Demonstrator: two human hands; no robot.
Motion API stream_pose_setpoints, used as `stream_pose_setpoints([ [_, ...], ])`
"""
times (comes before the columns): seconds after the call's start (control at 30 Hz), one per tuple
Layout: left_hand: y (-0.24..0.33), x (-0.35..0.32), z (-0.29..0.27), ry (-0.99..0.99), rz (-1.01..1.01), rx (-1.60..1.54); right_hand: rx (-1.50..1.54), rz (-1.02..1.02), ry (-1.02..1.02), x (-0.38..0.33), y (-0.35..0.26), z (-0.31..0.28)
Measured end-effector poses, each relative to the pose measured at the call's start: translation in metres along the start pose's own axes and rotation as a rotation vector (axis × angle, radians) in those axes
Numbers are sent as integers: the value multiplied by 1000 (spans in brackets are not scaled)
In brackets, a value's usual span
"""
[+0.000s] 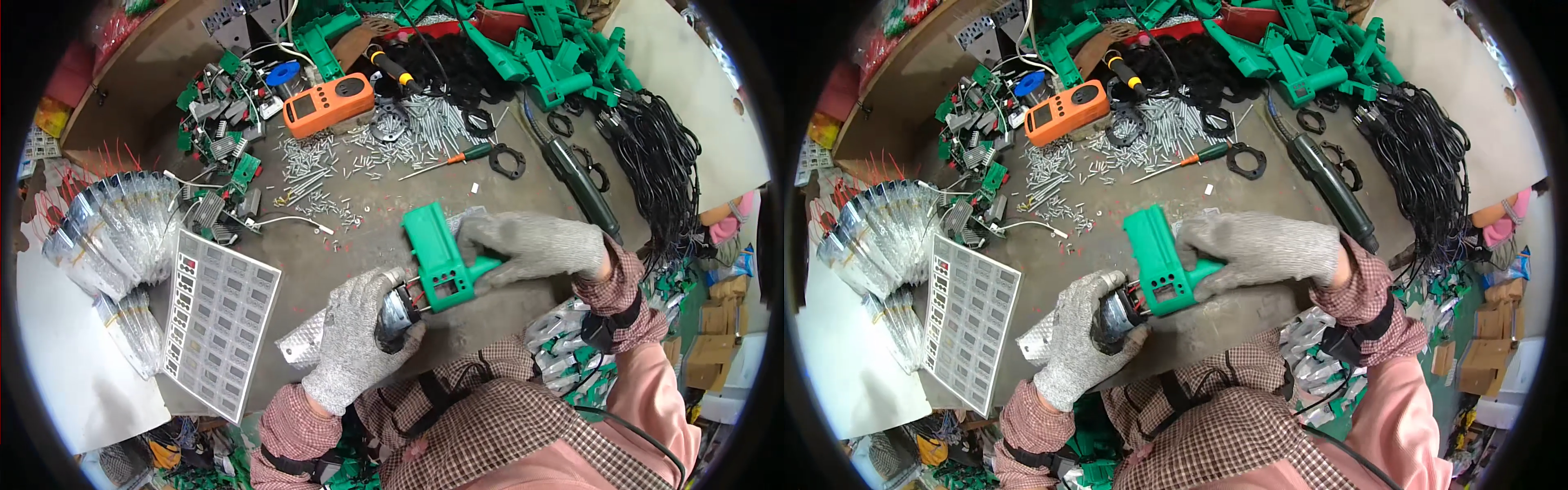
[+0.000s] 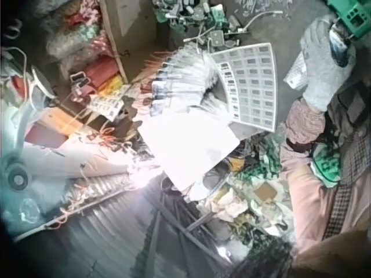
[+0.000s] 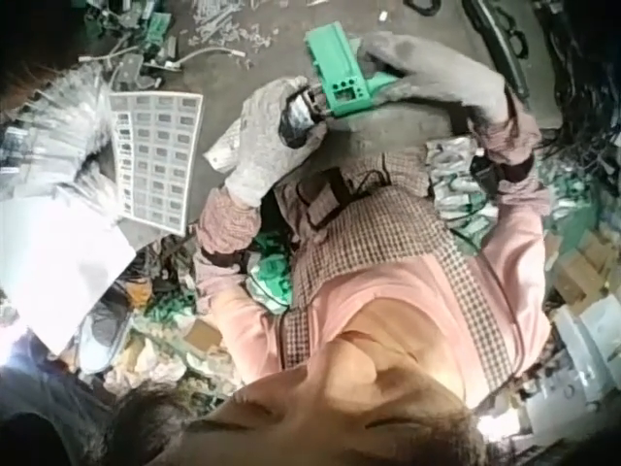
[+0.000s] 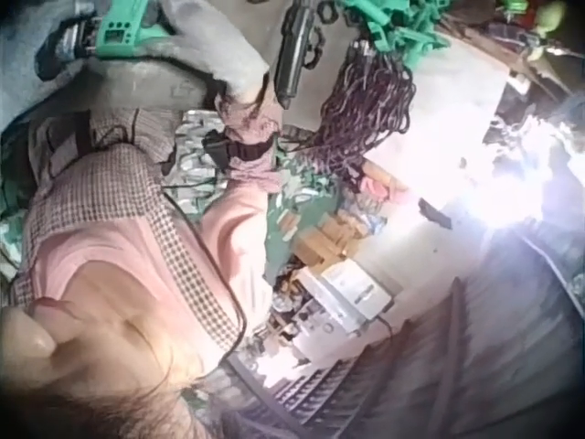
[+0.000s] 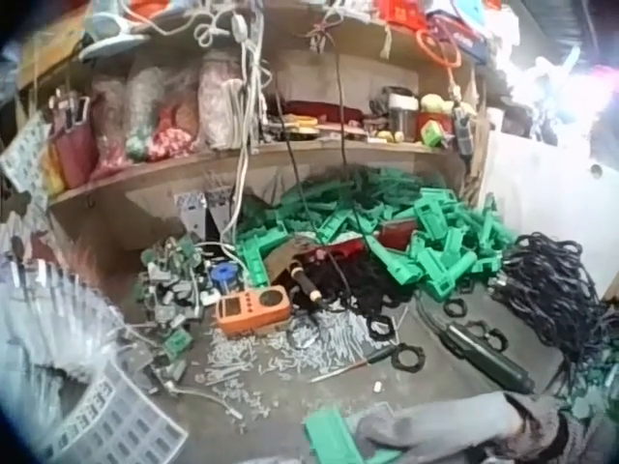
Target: The recorder is assembling green plastic housings for electronic devices, installing circuit boards, and using an electric screwdriver.
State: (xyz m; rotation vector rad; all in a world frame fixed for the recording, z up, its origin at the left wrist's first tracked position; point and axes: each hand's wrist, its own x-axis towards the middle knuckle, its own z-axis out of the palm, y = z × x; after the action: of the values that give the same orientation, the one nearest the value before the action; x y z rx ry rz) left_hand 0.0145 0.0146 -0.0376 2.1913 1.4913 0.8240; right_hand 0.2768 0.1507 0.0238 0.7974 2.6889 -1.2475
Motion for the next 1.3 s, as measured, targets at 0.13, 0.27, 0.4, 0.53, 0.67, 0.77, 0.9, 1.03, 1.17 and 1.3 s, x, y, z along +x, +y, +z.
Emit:
stream_pose_setpoints([
  [0.13,-2,1,-1,-7,-8,-47,-4,-44,-21,11,4,-2],
  [0.27,-3,1,-1,-15,-3,-68,125,-52,-33,11,13,-8],
  [0.4,-3,-1,-1,3,-13,-72,-64,-102,15,12,10,-5],
  [0.53,-1,1,5,9,9,-74,11,-72,0,14,1,-7],
  [0.67,2,1,11,16,-45,-13,-16,-112,47,17,-7,-3],
  [0.77,0,-4,11,60,-42,10,35,-212,204,16,5,13],
  [0.9,1,-3,12,101,-29,21,-314,491,992,-59,34,14],
  [1.03,5,3,11,62,-23,4,-760,839,1088,-98,104,39],
  [1.17,3,-1,10,107,-27,1,-164,582,1001,-118,122,-10],
  [1.3,4,-3,13,80,-28,27,1281,-108,1202,-105,95,-10],
])
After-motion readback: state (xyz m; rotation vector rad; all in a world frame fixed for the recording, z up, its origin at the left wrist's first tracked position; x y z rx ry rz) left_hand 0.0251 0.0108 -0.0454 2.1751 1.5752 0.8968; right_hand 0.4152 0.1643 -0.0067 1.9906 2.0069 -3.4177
